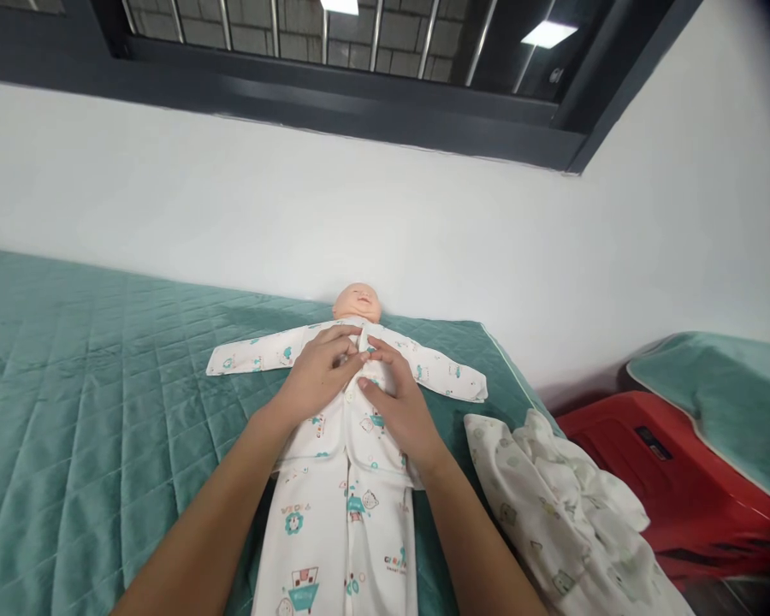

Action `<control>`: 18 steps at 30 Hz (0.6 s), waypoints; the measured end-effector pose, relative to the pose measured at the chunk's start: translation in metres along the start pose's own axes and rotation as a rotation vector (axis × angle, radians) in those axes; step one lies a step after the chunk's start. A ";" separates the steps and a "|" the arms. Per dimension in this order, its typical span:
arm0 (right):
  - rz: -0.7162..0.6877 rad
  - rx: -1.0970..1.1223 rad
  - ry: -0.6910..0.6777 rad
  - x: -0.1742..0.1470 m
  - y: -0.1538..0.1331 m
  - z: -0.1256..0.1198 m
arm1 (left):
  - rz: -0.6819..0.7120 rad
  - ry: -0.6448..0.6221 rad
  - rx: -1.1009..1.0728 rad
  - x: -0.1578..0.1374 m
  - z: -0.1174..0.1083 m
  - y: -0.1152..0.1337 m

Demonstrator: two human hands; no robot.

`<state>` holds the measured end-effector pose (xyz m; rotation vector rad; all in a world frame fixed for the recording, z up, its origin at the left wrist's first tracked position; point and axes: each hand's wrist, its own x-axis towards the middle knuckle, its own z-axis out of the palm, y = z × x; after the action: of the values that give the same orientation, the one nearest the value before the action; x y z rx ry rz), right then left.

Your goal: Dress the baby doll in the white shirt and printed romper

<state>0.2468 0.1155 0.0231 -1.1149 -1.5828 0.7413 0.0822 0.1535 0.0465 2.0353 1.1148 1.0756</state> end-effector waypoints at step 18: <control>-0.009 -0.093 -0.210 0.000 -0.003 -0.016 | 0.009 -0.443 -0.213 -0.018 -0.040 -0.013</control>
<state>0.2611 0.1135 0.0306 -1.1251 -1.8133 0.8075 0.0366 0.1480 0.0503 1.9760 0.7320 0.6654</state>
